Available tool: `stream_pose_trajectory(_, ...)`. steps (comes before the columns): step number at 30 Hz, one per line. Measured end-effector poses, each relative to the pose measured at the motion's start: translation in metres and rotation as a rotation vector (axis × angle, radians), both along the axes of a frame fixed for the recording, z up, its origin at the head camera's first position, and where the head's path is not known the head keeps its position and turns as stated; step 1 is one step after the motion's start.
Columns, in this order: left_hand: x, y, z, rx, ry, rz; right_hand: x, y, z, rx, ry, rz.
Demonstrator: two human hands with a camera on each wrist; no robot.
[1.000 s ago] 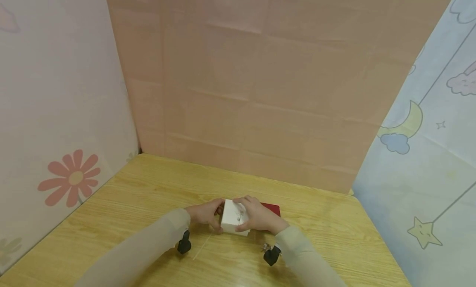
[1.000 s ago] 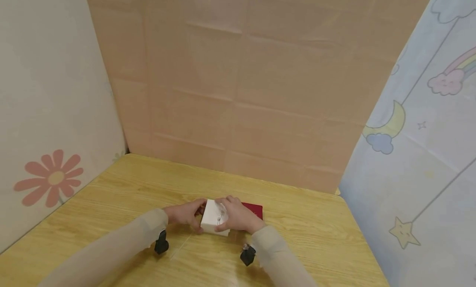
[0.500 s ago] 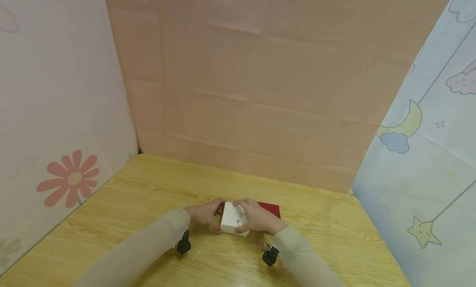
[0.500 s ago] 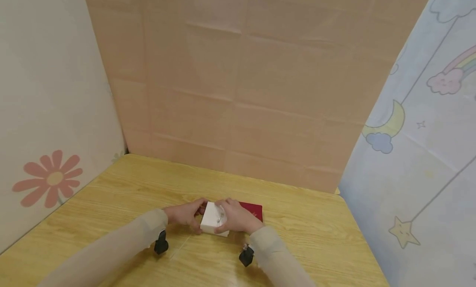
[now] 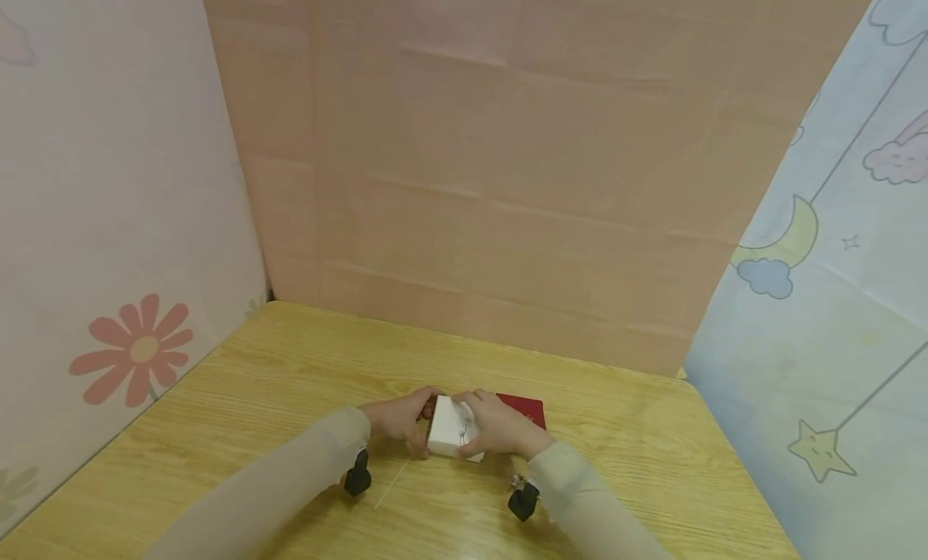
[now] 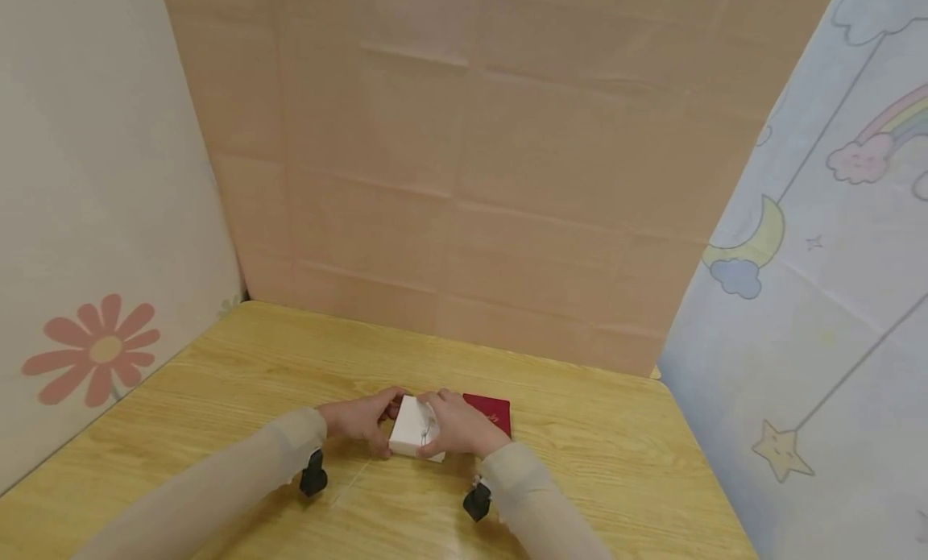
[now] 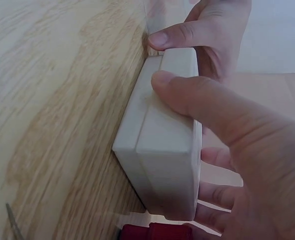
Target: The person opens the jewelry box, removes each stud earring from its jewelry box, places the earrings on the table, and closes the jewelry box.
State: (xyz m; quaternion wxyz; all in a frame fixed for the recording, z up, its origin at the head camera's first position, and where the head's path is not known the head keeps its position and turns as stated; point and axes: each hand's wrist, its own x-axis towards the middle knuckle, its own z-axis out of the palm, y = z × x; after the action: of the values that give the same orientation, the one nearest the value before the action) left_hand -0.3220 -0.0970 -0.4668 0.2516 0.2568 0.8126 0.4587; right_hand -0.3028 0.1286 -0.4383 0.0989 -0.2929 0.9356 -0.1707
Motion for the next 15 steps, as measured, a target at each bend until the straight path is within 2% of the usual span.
stream_pose_trajectory(9, 0.0016, 0.0009, 0.0023, 0.007, -0.022, 0.009, -0.0008, -0.0012, -0.0027, 0.021, 0.005, -0.018)
stream_pose_trajectory(15, 0.0021, 0.0015, 0.0022, 0.013, -0.024, 0.002, -0.0001, -0.001, -0.0021, 0.054, 0.043, 0.007)
